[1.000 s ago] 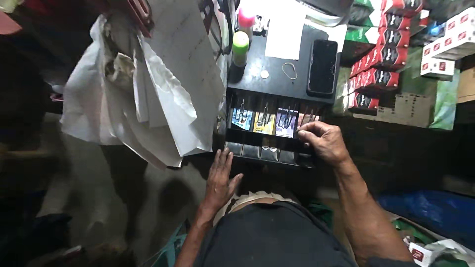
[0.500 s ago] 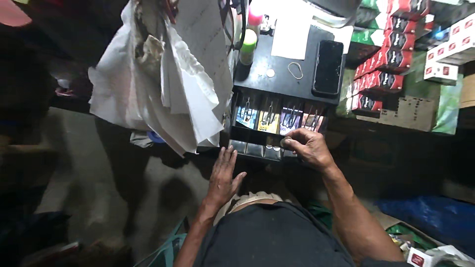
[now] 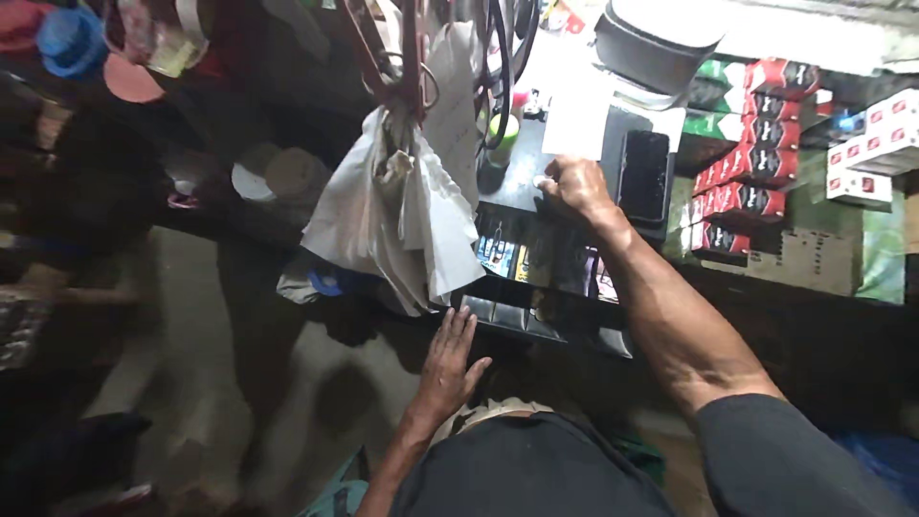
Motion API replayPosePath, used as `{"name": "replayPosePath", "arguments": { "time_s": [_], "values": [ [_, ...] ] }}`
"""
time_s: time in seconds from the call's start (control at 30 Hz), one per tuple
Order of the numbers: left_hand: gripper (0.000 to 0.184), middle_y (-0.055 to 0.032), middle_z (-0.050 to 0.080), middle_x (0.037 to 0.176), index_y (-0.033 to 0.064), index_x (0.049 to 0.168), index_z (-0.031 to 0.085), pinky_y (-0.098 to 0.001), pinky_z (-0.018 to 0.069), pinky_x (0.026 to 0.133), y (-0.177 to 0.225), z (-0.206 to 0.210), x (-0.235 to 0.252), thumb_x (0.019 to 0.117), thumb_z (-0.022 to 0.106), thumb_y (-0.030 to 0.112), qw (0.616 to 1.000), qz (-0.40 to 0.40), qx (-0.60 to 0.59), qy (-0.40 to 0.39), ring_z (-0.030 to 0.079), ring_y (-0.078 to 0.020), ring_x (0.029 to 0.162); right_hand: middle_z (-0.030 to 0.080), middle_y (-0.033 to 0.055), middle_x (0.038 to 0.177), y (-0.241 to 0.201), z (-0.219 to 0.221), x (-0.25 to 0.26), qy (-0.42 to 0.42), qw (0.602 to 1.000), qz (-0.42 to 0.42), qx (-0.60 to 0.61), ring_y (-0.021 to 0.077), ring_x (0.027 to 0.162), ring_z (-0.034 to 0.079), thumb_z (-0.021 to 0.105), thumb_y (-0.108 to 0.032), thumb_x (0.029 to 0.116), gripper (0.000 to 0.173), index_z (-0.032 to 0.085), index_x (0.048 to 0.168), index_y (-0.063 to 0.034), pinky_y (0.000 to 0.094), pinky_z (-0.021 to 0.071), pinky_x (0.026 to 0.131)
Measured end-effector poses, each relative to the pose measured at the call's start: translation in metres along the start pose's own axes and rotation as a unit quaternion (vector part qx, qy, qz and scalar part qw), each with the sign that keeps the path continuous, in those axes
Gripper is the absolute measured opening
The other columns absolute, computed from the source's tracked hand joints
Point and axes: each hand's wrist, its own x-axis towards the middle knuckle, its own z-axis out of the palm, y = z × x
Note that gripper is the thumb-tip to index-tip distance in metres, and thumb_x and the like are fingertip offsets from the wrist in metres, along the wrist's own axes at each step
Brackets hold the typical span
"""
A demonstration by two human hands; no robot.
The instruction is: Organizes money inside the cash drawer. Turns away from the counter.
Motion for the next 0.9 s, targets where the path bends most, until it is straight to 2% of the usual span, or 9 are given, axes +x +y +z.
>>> {"name": "replayPosePath", "arguments": {
  "time_s": [0.1, 0.27, 0.4, 0.5, 0.6, 0.7, 0.8, 0.9],
  "values": [
    [0.067, -0.0179, 0.043, 0.159, -0.0002, 0.151, 0.048, -0.0519, 0.0325, 0.122, 0.001, 0.0, 0.0, 0.0985, 0.064, 0.039, 1.0, -0.006, -0.006, 0.003, 0.034, -0.0379, 0.151, 0.067, 0.0279, 0.122, -0.007, 0.0, 0.016, -0.041, 0.998, 0.046, -0.021, 0.048, 0.118, 0.062, 0.069, -0.024, 0.0959, 0.032, 0.069, 0.118, -0.0005, 0.0698, 0.0463, 0.095],
    [0.067, -0.0193, 0.043, 0.158, -0.0016, 0.15, 0.049, -0.0523, 0.0325, 0.122, 0.0, 0.002, 0.0, 0.0977, 0.064, 0.038, 1.0, 0.001, -0.007, 0.007, 0.035, -0.039, 0.15, 0.068, 0.0287, 0.113, -0.006, -0.009, 0.026, -0.076, 0.996, 0.053, 0.003, 0.0465, 0.11, 0.065, 0.076, -0.026, 0.0908, 0.035, 0.07, 0.11, 0.0028, 0.0681, 0.0495, 0.09],
    [0.067, -0.019, 0.043, 0.159, -0.0008, 0.15, 0.048, -0.052, 0.0325, 0.122, -0.001, 0.003, 0.0, 0.0981, 0.064, 0.039, 1.0, 0.002, -0.005, 0.006, 0.035, -0.0385, 0.15, 0.068, 0.0274, 0.106, -0.003, -0.009, 0.027, -0.062, 0.997, 0.036, 0.015, 0.045, 0.103, 0.066, 0.076, -0.024, 0.0893, 0.032, 0.068, 0.103, 0.0035, 0.0664, 0.0503, 0.085],
    [0.067, -0.0193, 0.043, 0.159, -0.0006, 0.15, 0.048, -0.0532, 0.0333, 0.121, -0.001, 0.003, -0.001, 0.0993, 0.062, 0.041, 1.0, 0.001, -0.004, 0.006, 0.035, -0.0391, 0.15, 0.068, 0.0261, 0.106, 0.003, -0.003, 0.015, -0.033, 0.999, 0.007, 0.033, 0.0439, 0.105, 0.066, 0.072, -0.019, 0.0917, 0.023, 0.067, 0.103, 0.0015, 0.0656, 0.0499, 0.087],
    [0.067, -0.02, 0.042, 0.159, -0.0006, 0.15, 0.048, -0.0532, 0.0325, 0.122, -0.001, 0.003, -0.002, 0.0989, 0.063, 0.039, 1.0, -0.001, -0.015, 0.003, 0.035, -0.039, 0.15, 0.068, 0.0232, 0.101, 0.023, -0.002, -0.024, -0.009, 0.993, -0.045, 0.105, 0.0383, 0.097, 0.067, 0.075, -0.015, 0.0895, 0.025, 0.067, 0.104, 0.0035, 0.0598, 0.0512, 0.088],
    [0.065, -0.0193, 0.043, 0.159, -0.0003, 0.15, 0.049, -0.0535, 0.0345, 0.12, -0.002, 0.006, -0.002, 0.0991, 0.064, 0.038, 1.0, -0.002, -0.017, 0.012, 0.036, -0.0388, 0.15, 0.07, 0.0178, 0.097, 0.051, -0.007, -0.091, -0.007, 0.985, -0.08, 0.153, 0.0291, 0.088, 0.069, 0.072, -0.012, 0.0938, 0.02, 0.067, 0.107, 0.0021, 0.0523, 0.056, 0.084],
    [0.062, -0.019, 0.044, 0.158, -0.0003, 0.15, 0.05, -0.0523, 0.0351, 0.121, -0.003, 0.013, -0.004, 0.0996, 0.063, 0.034, 0.999, -0.003, -0.019, 0.032, 0.037, -0.0381, 0.149, 0.072, 0.0125, 0.095, 0.083, -0.002, -0.158, -0.004, 0.982, -0.053, 0.181, 0.0208, 0.079, 0.07, 0.069, -0.009, 0.0958, 0.013, 0.07, 0.106, -0.001, 0.0444, 0.0599, 0.076],
    [0.059, -0.0211, 0.047, 0.155, -0.0023, 0.147, 0.052, -0.0518, 0.0363, 0.12, -0.008, 0.022, -0.005, 0.0982, 0.065, 0.028, 0.998, 0.006, -0.025, 0.06, 0.039, -0.0392, 0.148, 0.072, 0.0085, 0.093, 0.1, 0.012, -0.201, -0.003, 0.976, -0.004, 0.219, 0.0147, 0.073, 0.068, 0.07, -0.005, 0.0954, 0.008, 0.072, 0.103, -0.0029, 0.0361, 0.0602, 0.07]
  ]
}}
